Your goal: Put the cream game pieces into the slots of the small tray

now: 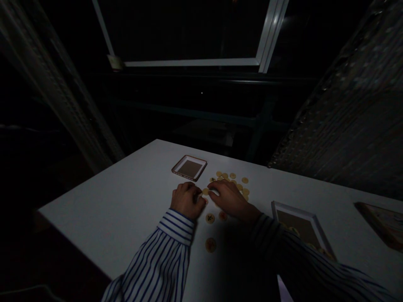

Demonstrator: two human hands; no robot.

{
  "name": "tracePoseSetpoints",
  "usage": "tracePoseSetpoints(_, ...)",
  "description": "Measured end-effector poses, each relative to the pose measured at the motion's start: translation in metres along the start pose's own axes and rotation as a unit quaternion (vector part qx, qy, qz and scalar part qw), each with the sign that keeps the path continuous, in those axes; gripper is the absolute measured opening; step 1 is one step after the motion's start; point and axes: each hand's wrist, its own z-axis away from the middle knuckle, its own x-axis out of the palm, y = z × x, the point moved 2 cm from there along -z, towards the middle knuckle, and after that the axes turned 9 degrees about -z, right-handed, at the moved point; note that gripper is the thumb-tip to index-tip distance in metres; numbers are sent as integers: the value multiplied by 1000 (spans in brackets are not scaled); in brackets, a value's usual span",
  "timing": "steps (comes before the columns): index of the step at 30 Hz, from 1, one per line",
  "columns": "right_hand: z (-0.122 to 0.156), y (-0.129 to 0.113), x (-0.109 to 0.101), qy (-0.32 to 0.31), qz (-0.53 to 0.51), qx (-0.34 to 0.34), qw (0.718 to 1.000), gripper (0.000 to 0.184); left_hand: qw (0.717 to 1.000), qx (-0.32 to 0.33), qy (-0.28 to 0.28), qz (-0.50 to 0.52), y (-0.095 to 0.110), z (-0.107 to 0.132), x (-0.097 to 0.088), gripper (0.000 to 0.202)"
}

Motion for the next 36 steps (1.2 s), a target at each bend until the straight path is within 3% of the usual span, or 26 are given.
tracePoseSetpoints(5, -7, 2, 6, -14, 38, -28, 999, 26, 999, -43, 30, 3, -10, -5, 2, 26)
tracePoseSetpoints(23, -9, 2, 4, -24, 61, -35, 997, 27, 997, -40, 64, 26, -6, -5, -2, 29)
tracePoseSetpoints(30, -3, 11, -11, 26, -99, -12, 995, 27, 994, -23, 81, 74, -1, -8, -7, 28)
tracePoseSetpoints(36, -7, 27, -7, 63, -321, 41, 944, 27, 987, -16, 84, 138, 13, -31, -10, 28)
